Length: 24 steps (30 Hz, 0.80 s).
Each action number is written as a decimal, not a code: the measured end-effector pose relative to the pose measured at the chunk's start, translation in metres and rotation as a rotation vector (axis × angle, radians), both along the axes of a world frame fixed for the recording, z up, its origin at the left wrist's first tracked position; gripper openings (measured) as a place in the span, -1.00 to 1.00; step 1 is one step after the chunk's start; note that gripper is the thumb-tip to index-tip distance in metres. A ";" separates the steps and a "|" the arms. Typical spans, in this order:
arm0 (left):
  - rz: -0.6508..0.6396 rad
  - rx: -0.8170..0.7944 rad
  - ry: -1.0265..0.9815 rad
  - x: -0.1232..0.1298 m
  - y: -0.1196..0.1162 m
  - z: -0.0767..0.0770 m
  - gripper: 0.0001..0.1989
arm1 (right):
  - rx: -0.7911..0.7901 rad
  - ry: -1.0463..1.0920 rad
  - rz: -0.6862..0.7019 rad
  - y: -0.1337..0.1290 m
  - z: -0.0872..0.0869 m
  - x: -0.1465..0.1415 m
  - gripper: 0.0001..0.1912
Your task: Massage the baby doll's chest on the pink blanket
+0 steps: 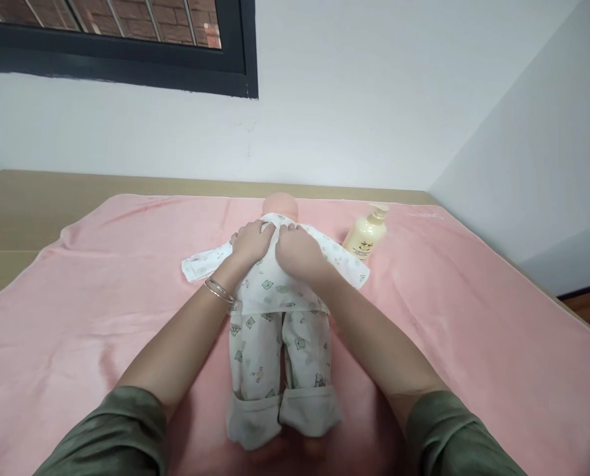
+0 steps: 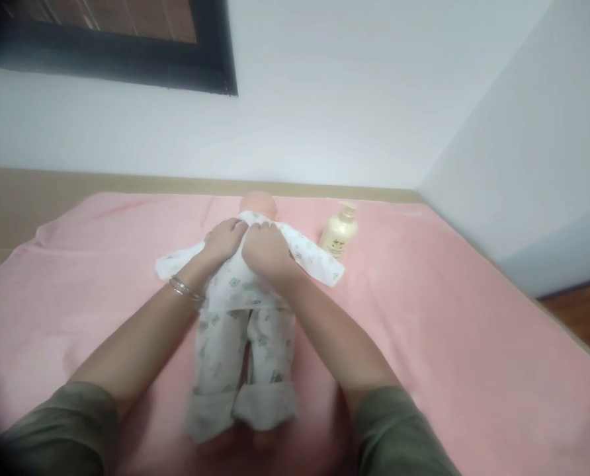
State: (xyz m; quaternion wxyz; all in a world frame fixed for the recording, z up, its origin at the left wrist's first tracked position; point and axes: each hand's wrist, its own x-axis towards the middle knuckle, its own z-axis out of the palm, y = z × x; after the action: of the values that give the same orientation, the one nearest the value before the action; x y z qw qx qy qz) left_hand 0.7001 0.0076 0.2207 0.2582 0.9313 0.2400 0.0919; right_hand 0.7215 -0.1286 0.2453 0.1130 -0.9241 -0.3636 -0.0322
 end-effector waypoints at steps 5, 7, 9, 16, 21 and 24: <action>-0.017 0.065 -0.031 0.000 -0.005 -0.006 -0.42 | 0.129 0.167 -0.111 -0.008 -0.009 0.040 -0.48; -0.018 0.074 -0.030 0.001 -0.004 -0.007 -0.43 | 0.157 0.202 -0.168 -0.008 -0.015 0.047 -0.45; -0.014 0.077 -0.026 0.002 -0.003 -0.007 -0.44 | 0.168 0.218 -0.196 -0.007 -0.019 0.047 -0.45; -0.053 0.185 0.057 -0.013 -0.024 0.013 -0.47 | 0.156 0.254 -0.086 -0.016 -0.014 0.053 -0.44; -0.128 0.259 0.099 -0.025 -0.047 0.020 -0.54 | 0.104 0.245 -0.116 -0.016 -0.005 0.042 -0.44; -0.152 0.224 0.039 -0.017 -0.033 0.014 -0.54 | 0.041 0.091 -0.197 -0.004 -0.004 0.012 -0.48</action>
State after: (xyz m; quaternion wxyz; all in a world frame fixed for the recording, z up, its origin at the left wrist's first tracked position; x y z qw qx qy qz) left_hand 0.6828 -0.0253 0.2342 0.1540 0.9714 0.1621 0.0804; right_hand 0.7335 -0.1321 0.2415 0.1446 -0.9534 -0.2648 -0.0089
